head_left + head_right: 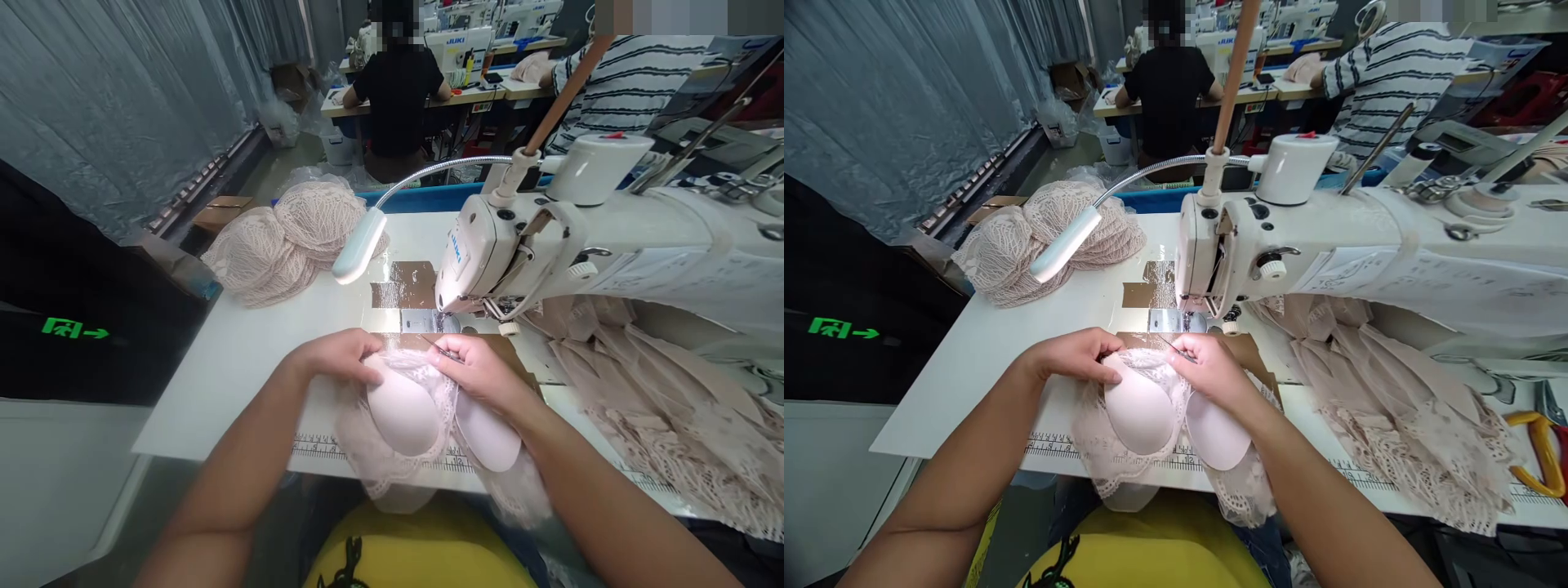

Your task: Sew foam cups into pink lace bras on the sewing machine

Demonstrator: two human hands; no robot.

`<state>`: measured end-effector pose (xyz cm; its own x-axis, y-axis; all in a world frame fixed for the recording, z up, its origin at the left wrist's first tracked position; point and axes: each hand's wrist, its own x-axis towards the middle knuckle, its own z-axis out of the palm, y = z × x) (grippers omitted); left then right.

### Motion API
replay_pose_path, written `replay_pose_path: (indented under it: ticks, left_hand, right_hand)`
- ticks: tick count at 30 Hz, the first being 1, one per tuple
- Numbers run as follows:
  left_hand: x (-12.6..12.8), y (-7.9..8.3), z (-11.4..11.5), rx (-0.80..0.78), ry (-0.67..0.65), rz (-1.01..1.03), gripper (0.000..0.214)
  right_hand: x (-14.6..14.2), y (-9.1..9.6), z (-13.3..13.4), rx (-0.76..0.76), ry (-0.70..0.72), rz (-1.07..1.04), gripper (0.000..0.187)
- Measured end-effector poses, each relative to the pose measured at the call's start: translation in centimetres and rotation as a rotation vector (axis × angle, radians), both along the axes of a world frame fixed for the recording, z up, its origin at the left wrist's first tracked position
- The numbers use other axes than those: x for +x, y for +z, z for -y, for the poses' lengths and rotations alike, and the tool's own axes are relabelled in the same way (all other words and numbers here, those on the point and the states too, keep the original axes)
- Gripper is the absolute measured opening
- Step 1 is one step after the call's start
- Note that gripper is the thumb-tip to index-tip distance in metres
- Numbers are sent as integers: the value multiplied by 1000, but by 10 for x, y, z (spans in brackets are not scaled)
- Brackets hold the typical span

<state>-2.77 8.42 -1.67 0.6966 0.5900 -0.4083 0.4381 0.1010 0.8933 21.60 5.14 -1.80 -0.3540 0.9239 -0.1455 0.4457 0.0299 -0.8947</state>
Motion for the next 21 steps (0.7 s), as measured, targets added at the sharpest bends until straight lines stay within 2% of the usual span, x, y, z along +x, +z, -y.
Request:
replay_pose_path:
  ticks: [4, 6, 8, 10, 15, 21]
  left_hand:
    - [-15, 6, -4, 60, 127, 69, 24]
    - [-11, 8, -2, 94, 197, 91, 25]
    - [-2, 7, 2, 108, 208, 94, 26]
    - [8, 5, 5, 127, 192, 106, 26]
    - [27, -4, 12, 155, 181, 159, 27]
    - [33, -6, 14, 35, 230, 205, 28]
  right_hand:
    - [0, 2, 4, -136, 217, -68, 33]
    - [-3, -1, 5, -196, 168, -151, 36]
    - [-7, -5, 6, -205, 68, -212, 37]
    - [-9, -7, 5, -168, 21, -228, 35]
    - [-10, -4, 4, 15, 25, -157, 23]
    - [-8, -5, 3, 89, 2, -159, 23]
